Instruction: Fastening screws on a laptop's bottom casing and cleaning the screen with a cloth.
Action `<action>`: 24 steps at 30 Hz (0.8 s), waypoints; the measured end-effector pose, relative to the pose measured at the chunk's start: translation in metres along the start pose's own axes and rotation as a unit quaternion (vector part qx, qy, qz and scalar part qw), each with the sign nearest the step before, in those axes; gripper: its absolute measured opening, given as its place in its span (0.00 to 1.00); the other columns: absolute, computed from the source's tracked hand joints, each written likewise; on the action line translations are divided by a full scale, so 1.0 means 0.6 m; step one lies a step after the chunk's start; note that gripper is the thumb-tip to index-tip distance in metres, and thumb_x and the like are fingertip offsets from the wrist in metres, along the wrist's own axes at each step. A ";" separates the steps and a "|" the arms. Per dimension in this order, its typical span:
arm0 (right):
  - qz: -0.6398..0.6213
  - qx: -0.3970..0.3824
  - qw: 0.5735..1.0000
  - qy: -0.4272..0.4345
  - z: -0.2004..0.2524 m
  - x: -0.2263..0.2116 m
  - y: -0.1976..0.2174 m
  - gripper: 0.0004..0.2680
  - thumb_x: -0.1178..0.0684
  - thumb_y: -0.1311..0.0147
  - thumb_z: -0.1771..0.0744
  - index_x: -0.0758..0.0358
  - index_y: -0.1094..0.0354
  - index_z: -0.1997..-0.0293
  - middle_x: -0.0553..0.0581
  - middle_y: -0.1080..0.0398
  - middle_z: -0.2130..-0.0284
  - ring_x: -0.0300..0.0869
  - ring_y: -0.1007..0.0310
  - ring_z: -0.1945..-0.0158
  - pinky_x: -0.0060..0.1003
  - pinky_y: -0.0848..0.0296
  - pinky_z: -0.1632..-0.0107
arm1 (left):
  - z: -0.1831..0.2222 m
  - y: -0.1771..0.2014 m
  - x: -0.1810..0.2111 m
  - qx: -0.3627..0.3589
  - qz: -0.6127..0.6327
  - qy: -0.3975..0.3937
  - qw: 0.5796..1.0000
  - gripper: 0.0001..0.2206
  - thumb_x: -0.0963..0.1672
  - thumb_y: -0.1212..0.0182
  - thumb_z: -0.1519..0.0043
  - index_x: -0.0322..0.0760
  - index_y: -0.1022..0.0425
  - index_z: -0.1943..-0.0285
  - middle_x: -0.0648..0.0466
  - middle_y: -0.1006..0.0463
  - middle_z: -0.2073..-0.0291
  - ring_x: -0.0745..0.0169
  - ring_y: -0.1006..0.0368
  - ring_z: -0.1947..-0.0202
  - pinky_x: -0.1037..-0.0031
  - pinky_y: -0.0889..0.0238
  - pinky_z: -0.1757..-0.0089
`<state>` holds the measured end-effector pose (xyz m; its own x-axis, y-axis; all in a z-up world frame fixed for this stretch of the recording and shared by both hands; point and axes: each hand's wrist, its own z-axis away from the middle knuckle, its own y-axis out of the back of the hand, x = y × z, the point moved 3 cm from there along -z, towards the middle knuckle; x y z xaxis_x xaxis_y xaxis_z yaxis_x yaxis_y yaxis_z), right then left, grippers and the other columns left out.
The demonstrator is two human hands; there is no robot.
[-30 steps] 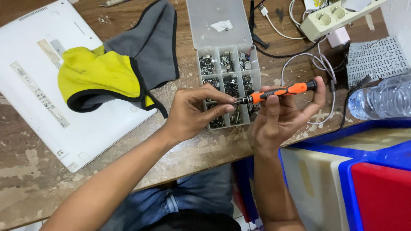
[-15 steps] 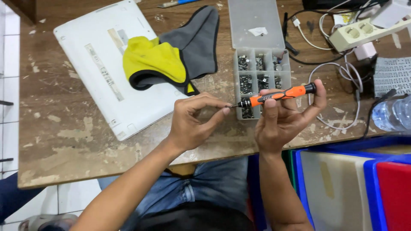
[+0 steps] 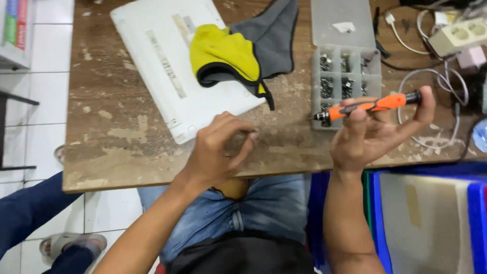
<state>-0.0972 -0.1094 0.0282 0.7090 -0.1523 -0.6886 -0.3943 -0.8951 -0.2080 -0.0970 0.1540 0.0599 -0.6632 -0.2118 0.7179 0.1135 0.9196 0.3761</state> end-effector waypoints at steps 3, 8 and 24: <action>0.044 0.043 0.998 0.004 -0.022 0.014 0.062 0.25 0.64 0.44 0.25 0.46 0.54 0.21 0.64 0.34 0.40 0.61 0.25 0.63 0.54 0.19 0.57 | -0.010 -0.010 -0.004 -0.012 -0.014 -0.007 1.000 0.02 0.38 0.41 0.35 0.28 0.25 0.59 0.45 0.22 0.67 0.50 0.28 0.68 0.65 0.37 0.60; 0.139 0.025 0.990 -0.030 -0.030 0.016 0.091 0.24 0.59 0.46 0.25 0.44 0.57 0.22 0.70 0.32 0.39 0.53 0.26 0.61 0.48 0.16 0.56 | -0.064 -0.066 -0.013 -0.078 -0.038 -0.030 0.996 0.03 0.39 0.41 0.34 0.31 0.25 0.58 0.47 0.22 0.65 0.49 0.28 0.63 0.65 0.41 0.56; 0.133 -0.077 0.987 -0.041 -0.025 0.043 0.099 0.21 0.62 0.53 0.26 0.43 0.59 0.27 0.74 0.35 0.64 0.58 0.28 0.64 0.55 0.18 0.54 | -0.143 -0.236 -0.103 -0.250 -0.107 -0.134 0.953 0.14 0.41 0.45 0.41 0.35 0.20 0.49 0.38 0.29 0.42 0.35 0.37 0.39 0.41 0.46 0.41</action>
<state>-0.0933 -0.1730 0.0085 0.5411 -0.3614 -0.7593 -0.4622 -0.8821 0.0905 -0.0085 0.0083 0.0122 -0.8685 -0.2234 0.4425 0.2477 0.5778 0.7777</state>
